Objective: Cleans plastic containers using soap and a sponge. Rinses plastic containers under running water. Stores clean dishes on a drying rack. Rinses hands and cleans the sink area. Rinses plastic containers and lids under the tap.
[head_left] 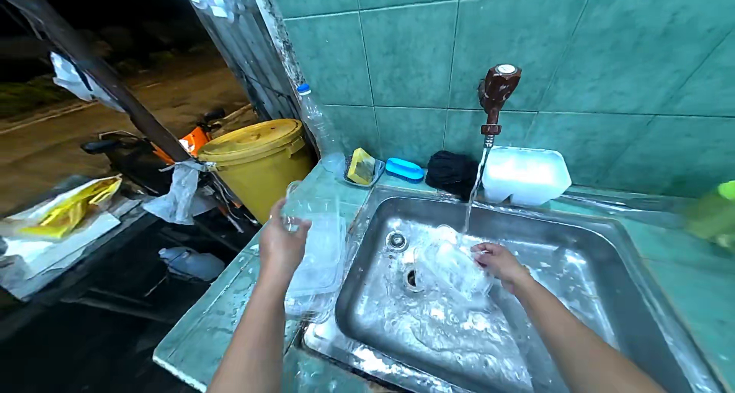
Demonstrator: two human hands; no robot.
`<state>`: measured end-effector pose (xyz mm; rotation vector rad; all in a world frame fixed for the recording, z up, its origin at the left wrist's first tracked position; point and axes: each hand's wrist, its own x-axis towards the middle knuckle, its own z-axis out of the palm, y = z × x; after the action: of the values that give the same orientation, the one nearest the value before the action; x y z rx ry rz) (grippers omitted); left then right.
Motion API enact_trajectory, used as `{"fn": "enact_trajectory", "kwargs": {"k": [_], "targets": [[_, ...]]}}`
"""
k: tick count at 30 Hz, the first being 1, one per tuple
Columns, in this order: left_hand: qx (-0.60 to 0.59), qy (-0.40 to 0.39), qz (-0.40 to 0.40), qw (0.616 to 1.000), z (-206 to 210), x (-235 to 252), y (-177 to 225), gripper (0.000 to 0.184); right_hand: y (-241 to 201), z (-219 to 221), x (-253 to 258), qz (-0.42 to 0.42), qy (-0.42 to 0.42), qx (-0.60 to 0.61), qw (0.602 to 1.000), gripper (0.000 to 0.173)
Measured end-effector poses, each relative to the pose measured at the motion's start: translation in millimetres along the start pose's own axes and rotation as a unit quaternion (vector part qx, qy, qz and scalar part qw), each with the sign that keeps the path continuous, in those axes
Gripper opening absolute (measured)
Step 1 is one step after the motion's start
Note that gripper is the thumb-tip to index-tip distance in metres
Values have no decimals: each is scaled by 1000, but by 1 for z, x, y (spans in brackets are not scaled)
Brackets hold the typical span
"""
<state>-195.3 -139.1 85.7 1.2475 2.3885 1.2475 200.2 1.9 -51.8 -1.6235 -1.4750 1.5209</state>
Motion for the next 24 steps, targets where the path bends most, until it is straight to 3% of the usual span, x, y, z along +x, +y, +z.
{"fn": "enact_trajectory", "kwargs": {"k": [4,8,11,13,17,19,21,24], "targets": [[112,-4,-50,992,-6,3,-31,69,9,-3,-13,27,21,16,999,25],[195,-10,-68,978,-5,-6,-35,63,12,-19,-28,42,45,31,998,23],[173,30,-8,984,6,-12,-23,58,11,-27,-34,38,53,72,995,22],[129,16,52,990,20,-19,-4,54,9,-25,-36,41,59,129,989,20],[48,-92,155,982,73,-45,38,44,9,-9,-34,30,73,252,964,16],[14,-183,171,968,103,-68,59,43,4,3,-34,11,87,301,950,12],[-64,-283,148,945,135,-89,74,58,-8,17,-40,-32,105,325,939,15],[-226,-382,42,895,179,-104,89,100,-23,41,-51,-169,104,287,937,17]]}}
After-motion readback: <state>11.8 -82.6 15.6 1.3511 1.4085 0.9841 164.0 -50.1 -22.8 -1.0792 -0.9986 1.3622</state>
